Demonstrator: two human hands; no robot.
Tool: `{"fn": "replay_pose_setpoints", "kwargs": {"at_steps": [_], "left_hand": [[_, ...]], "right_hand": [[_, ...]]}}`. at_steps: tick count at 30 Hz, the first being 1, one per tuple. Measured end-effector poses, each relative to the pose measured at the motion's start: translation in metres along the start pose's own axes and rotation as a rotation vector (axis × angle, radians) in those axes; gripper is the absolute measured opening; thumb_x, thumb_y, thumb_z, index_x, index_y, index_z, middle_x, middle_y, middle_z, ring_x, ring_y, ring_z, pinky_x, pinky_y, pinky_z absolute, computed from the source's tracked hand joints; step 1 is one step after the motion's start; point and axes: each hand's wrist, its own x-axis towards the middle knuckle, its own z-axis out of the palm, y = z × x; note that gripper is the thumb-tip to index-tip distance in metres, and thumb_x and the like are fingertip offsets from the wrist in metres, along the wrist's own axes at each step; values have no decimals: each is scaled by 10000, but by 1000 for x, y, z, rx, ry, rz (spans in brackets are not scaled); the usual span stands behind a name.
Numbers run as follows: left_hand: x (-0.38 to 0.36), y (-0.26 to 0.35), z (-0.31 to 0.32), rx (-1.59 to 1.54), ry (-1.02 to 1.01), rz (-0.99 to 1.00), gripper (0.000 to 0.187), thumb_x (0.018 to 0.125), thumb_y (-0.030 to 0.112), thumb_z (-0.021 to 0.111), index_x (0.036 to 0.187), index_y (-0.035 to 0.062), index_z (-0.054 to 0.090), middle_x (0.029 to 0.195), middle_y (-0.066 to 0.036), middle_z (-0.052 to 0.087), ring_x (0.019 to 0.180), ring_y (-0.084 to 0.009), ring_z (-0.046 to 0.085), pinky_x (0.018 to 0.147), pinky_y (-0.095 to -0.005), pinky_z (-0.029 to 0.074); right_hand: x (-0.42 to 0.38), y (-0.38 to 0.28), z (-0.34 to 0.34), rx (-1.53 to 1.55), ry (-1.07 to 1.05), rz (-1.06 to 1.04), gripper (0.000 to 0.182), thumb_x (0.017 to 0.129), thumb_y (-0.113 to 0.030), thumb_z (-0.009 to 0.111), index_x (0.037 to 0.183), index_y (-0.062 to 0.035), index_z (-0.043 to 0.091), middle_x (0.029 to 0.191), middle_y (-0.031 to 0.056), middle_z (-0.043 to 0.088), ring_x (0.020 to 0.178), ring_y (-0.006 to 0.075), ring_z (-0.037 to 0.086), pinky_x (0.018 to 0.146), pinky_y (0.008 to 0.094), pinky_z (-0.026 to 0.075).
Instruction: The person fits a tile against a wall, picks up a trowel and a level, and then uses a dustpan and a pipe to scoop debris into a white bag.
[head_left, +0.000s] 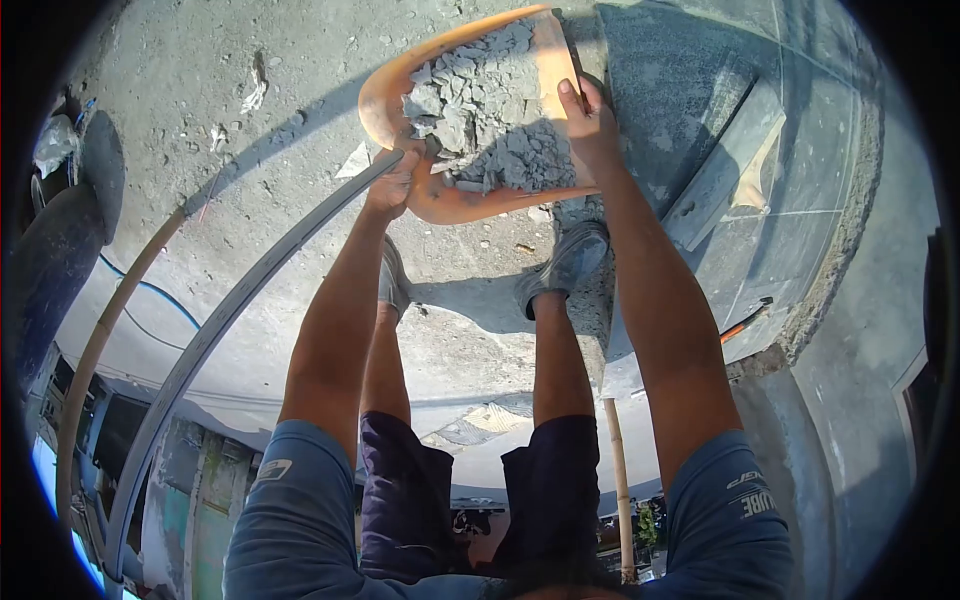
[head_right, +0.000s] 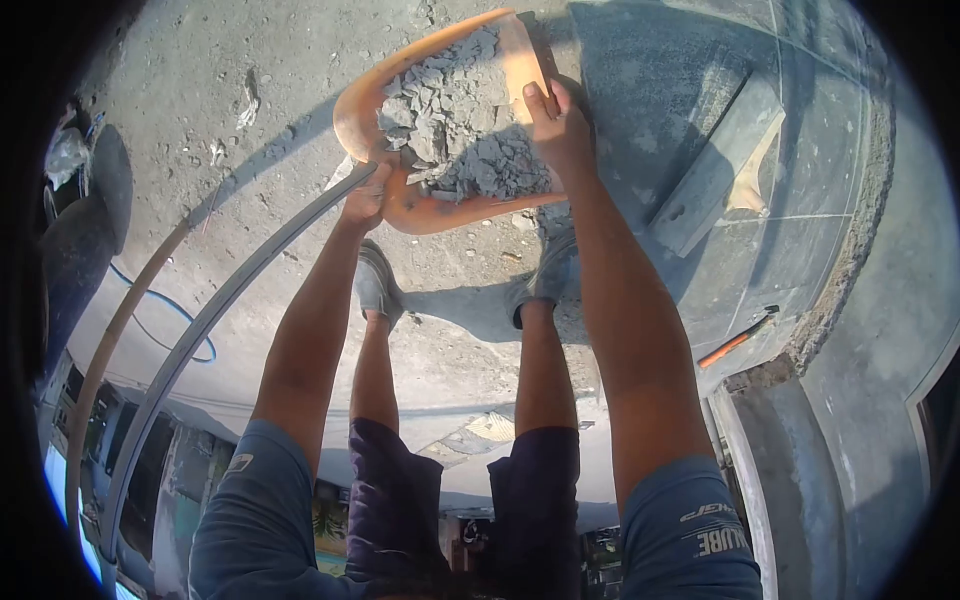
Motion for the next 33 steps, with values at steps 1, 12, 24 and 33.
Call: {"fn": "replay_pose_setpoints", "kwargs": {"at_steps": [1, 12, 24, 33], "left_hand": [[-5, 2, 7, -61, 69, 68, 223, 852, 189, 643, 994, 22, 599, 939, -43, 595, 876, -140, 560, 783, -315, 481], [-146, 149, 11, 499, 128, 327, 658, 822, 672, 518, 723, 21, 516, 694, -10, 468, 698, -125, 439, 620, -310, 394], [-469, 319, -50, 141, 204, 464, 436, 801, 293, 649, 1134, 35, 533, 917, -51, 496, 869, -150, 478, 764, -319, 430], [-605, 458, -107, -774, -222, 614, 723, 841, 500, 558, 1383, 89, 315, 1327, -178, 431, 1149, -314, 494, 1027, -451, 352]], "right_hand": [[7, 3, 11, 3, 39, 3, 569, 859, -507, 573, 1176, -34, 576, 960, 182, 650, 896, 309, 634, 781, 380, 472], [-83, -150, 1, 73, -22, -233, 354, 923, -310, 566, 764, -1, 502, 603, -3, 369, 604, 91, 316, 541, 295, 306], [-311, -472, 26, 134, -377, -305, 259, 924, -262, 576, 844, -15, 575, 685, -39, 477, 653, 52, 388, 586, 239, 344], [-344, -669, 92, 13, -571, -357, 223, 928, -204, 571, 987, 6, 618, 785, 7, 617, 677, 75, 533, 625, 242, 431]]}}
